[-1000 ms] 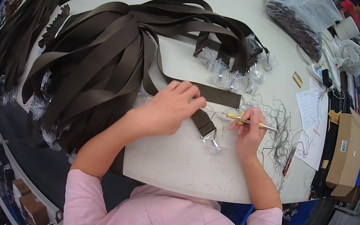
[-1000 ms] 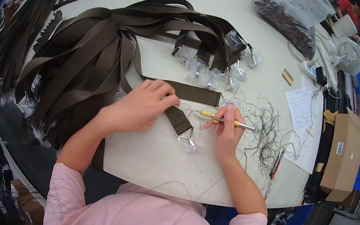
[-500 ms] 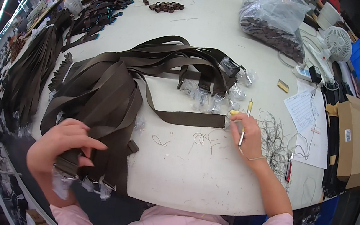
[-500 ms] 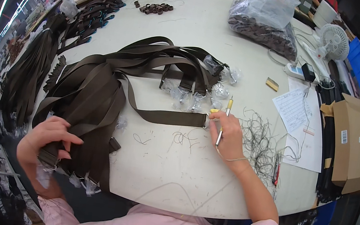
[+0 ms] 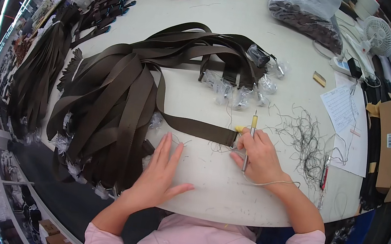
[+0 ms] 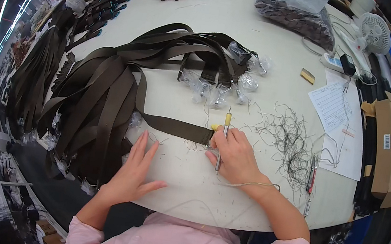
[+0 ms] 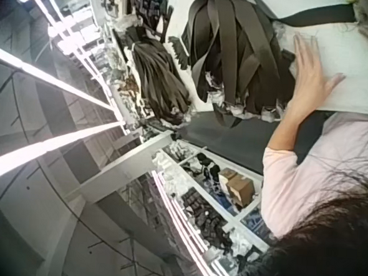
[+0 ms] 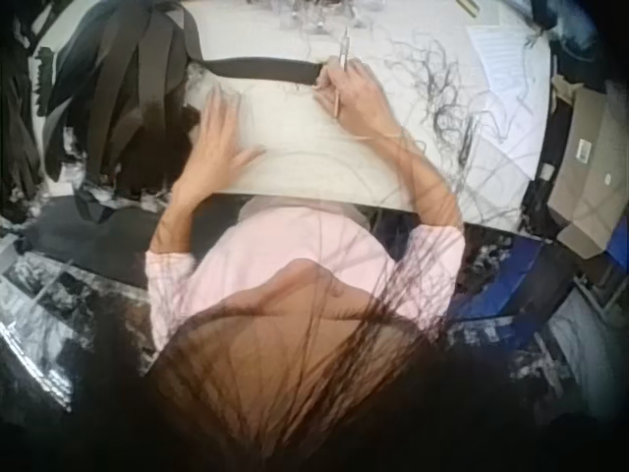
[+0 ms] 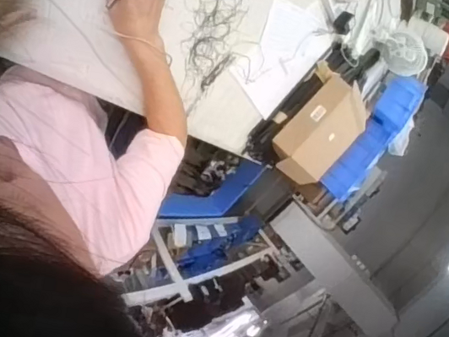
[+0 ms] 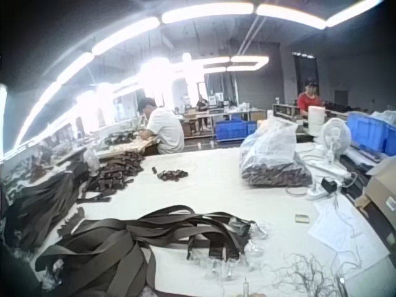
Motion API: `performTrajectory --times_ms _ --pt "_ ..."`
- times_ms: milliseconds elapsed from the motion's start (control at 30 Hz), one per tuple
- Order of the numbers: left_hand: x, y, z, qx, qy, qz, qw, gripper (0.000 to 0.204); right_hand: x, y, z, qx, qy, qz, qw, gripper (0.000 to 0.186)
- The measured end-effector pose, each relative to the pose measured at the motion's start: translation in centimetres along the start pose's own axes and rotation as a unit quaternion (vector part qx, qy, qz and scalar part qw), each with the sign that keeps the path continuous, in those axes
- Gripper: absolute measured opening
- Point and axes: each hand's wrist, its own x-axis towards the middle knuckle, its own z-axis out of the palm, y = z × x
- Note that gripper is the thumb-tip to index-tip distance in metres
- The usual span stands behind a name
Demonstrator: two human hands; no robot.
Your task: The person sits at a workbench and uses a yellow-handled awl to stitch a metal buckle onto the end of a brown fabric strap. They repeatedly pierce the fabric and pull a thread through to secure the hardware. The person handles multiple straps, moving finished ones aside and picking up new ones from a pile on the table.
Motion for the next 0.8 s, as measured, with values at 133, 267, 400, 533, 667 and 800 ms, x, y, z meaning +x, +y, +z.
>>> performTrajectory --times_ms 133,267,400,533,667,800 --pt "2.2 -0.2 4.7 0.125 0.05 -0.041 0.99 0.109 0.0 1.3 -0.3 0.025 0.011 0.028 0.999 0.036" --pt "5.6 2.4 6.1 0.074 0.026 0.075 0.994 0.106 0.7 3.7 -0.6 0.093 0.076 0.084 0.989 0.024" --pt "11.2 4.3 7.5 -0.04 -0.012 0.292 0.956 0.082 1.2 3.9 -1.2 0.233 0.191 0.159 0.94 0.022" --pt "13.3 6.0 3.1 -0.288 -0.125 0.159 0.936 0.028 0.0 3.6 -1.4 0.287 0.237 0.17 0.913 0.026" --pt "13.3 3.0 2.7 -0.112 0.281 0.111 0.947 0.023 -0.7 -0.1 0.1 0.297 0.194 0.155 0.922 0.025" --pt "11.6 -1.4 1.1 -0.112 0.07 0.11 0.985 0.025 -1.7 -3.8 2.5 0.253 0.128 0.069 0.956 0.027"
